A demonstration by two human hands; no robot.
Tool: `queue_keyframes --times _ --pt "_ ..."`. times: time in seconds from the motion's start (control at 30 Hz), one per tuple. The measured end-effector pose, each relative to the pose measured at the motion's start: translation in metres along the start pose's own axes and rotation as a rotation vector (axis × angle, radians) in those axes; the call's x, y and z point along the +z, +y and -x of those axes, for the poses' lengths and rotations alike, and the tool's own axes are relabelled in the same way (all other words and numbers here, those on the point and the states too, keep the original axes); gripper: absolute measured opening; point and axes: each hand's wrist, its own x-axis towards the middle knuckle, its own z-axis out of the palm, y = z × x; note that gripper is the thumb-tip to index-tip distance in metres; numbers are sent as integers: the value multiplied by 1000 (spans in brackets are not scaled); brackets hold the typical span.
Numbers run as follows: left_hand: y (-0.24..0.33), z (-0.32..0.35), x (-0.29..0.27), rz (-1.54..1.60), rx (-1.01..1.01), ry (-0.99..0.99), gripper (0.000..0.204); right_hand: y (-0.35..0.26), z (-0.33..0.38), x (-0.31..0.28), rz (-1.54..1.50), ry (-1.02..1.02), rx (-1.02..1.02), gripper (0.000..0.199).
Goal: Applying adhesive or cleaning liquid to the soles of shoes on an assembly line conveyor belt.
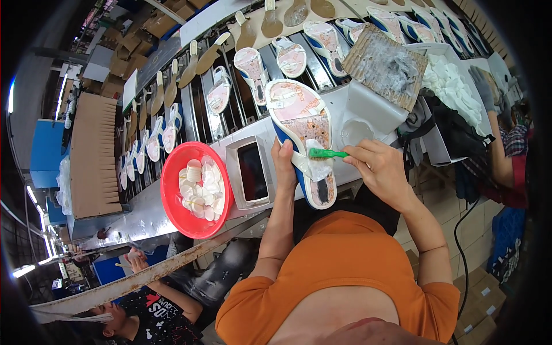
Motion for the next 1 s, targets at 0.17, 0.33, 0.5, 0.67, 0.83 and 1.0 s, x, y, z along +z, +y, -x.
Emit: queue_keyframes --times 0.17,0.33,0.5,0.67,0.83,1.0 --pt "3 -4 -2 -10 40 -11 61 -3 -7 3 -34 26 48 14" --pt "5 -8 -2 17 60 -8 69 -1 -25 10 -122 116 111 15" --pt "0 -3 3 52 26 -9 72 17 -46 5 -131 285 206 18" --pt "-13 -17 -8 -102 -73 59 50 31 -49 -17 -842 42 384 25" --pt "-5 -21 -2 -925 -215 142 47 40 -30 -10 -935 -74 468 26" --pt "56 -21 27 -956 394 89 35 36 -24 -14 -756 -10 382 23"
